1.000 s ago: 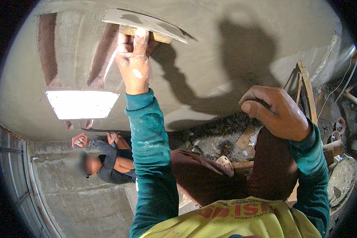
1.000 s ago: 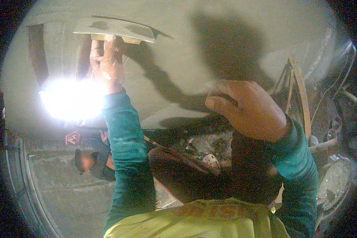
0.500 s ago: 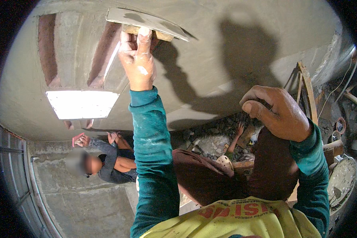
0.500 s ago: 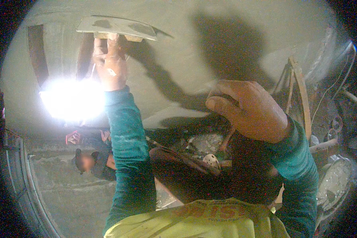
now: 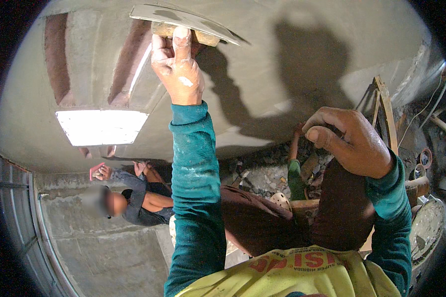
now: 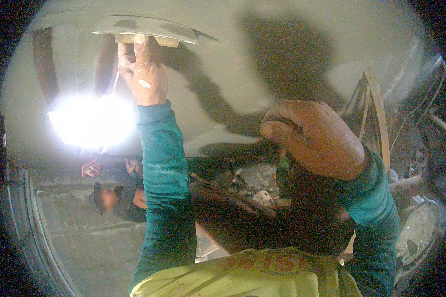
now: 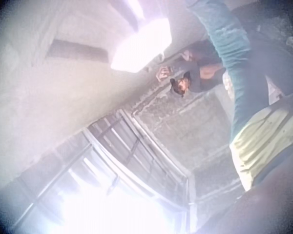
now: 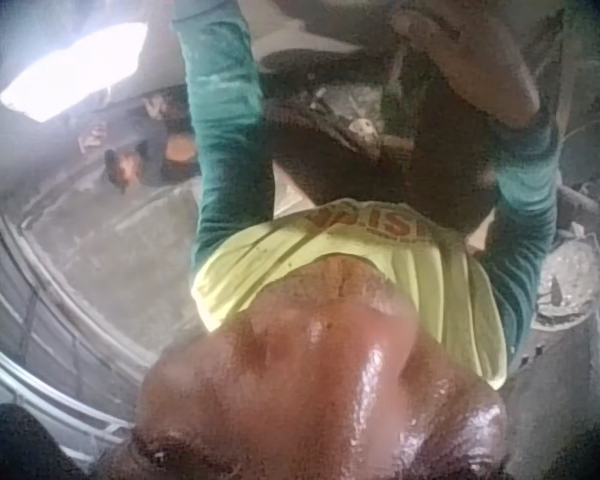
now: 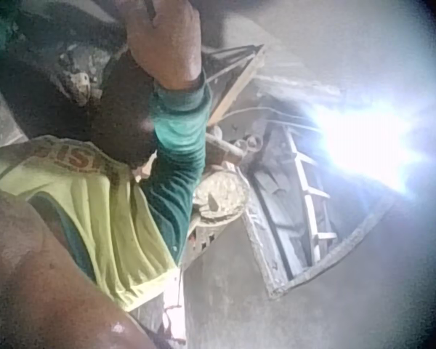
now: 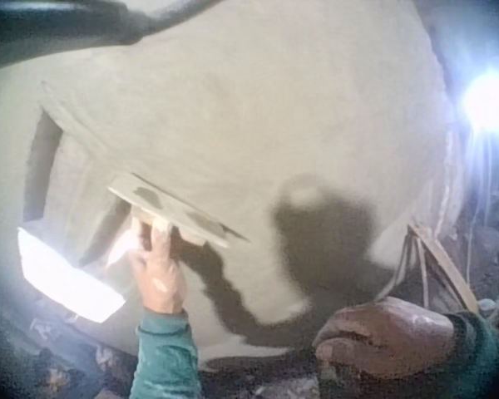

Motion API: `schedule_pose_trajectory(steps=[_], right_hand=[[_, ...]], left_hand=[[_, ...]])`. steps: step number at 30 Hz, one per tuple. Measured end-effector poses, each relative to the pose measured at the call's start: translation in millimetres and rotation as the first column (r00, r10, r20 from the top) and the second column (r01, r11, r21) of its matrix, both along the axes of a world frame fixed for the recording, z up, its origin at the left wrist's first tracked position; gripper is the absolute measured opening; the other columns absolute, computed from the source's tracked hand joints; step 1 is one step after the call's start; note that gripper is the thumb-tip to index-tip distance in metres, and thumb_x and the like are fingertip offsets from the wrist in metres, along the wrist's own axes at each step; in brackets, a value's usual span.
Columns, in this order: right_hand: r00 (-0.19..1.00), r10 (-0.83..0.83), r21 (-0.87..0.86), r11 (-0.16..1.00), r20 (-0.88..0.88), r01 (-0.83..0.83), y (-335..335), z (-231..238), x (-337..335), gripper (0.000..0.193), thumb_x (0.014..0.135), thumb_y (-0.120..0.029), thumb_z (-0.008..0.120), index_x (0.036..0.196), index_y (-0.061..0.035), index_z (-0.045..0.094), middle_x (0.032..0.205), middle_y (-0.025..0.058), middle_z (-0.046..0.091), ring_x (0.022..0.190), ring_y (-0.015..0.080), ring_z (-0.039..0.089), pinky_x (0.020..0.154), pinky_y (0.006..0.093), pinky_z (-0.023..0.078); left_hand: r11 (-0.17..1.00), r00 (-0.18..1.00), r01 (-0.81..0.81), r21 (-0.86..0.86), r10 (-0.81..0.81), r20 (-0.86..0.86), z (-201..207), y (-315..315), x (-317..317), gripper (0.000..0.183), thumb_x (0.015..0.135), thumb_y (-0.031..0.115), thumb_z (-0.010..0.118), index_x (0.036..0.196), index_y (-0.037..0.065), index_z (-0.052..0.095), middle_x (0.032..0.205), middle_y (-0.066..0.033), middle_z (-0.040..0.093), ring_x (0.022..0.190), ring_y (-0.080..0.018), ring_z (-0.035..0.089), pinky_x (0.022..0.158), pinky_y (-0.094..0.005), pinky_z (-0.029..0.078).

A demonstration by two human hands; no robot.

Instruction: The person uses a trowel to apply and smooth plaster on a ceiling. They repeatedly scoop plaster from a bucket and spread it evenly across the surface.

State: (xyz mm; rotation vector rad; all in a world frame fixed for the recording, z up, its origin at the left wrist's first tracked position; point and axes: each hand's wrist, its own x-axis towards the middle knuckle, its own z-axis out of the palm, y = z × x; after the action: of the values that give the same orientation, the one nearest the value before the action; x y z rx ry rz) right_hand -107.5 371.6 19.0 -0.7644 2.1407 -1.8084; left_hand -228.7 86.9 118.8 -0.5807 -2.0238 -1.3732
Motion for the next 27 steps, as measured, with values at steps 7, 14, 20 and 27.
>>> schedule_pose_trajectory(steps=[7,14,20,27], right_hand=[[0.999,0.013,-0.014,1.000,0.049,-0.012,-1.2,3.5,-0.5,0.042,0.102,-0.039,0.059,0.100,0.0014,0.069,0.081,0.0142,0.067,0.074,0.0213,0.064,0.071,0.0357,0.051],[0.999,-0.011,0.009,1.000,-0.041,0.011,-2.4,-0.5,-1.7,0.041,0.102,-0.037,0.059,0.101,0.0020,0.069,0.083,0.0148,0.067,0.074,0.0234,0.065,0.071,0.0367,0.051],[0.993,0.038,0.020,0.999,0.115,-0.040,-0.8,7.6,-3.2,0.042,0.103,-0.038,0.059,0.102,0.0025,0.069,0.085,0.0162,0.067,0.077,0.0254,0.066,0.073,0.0377,0.051],[0.999,-0.010,0.012,1.000,-0.046,0.010,-1.0,-0.2,-1.3,0.042,0.103,-0.038,0.059,0.103,0.0035,0.069,0.085,0.0163,0.067,0.078,0.0258,0.067,0.073,0.0375,0.051]], left_hand=[[0.994,0.994,-0.049,-0.098,0.039,-0.099,3.1,0.2,-4.5,0.034,0.099,0.024,0.072,0.119,0.000,0.061,0.109,-0.0044,0.065,0.094,-0.0089,0.061,0.084,-0.0257,0.053],[0.997,0.998,0.055,0.060,-0.053,-0.025,1.9,5.6,-5.0,0.035,0.098,0.028,0.072,0.117,0.000,0.062,0.109,-0.0045,0.065,0.095,-0.0099,0.061,0.085,-0.0270,0.053],[0.999,0.999,0.016,0.029,-0.014,-0.050,0.6,2.8,-7.8,0.036,0.098,0.031,0.072,0.116,0.002,0.062,0.104,-0.0025,0.065,0.090,-0.0086,0.061,0.080,-0.0251,0.053],[0.996,0.996,0.069,0.062,-0.065,-0.059,-1.6,-0.9,-11.0,0.038,0.098,0.031,0.073,0.118,0.001,0.062,0.106,-0.0037,0.066,0.090,-0.0093,0.064,0.079,-0.0264,0.054]])
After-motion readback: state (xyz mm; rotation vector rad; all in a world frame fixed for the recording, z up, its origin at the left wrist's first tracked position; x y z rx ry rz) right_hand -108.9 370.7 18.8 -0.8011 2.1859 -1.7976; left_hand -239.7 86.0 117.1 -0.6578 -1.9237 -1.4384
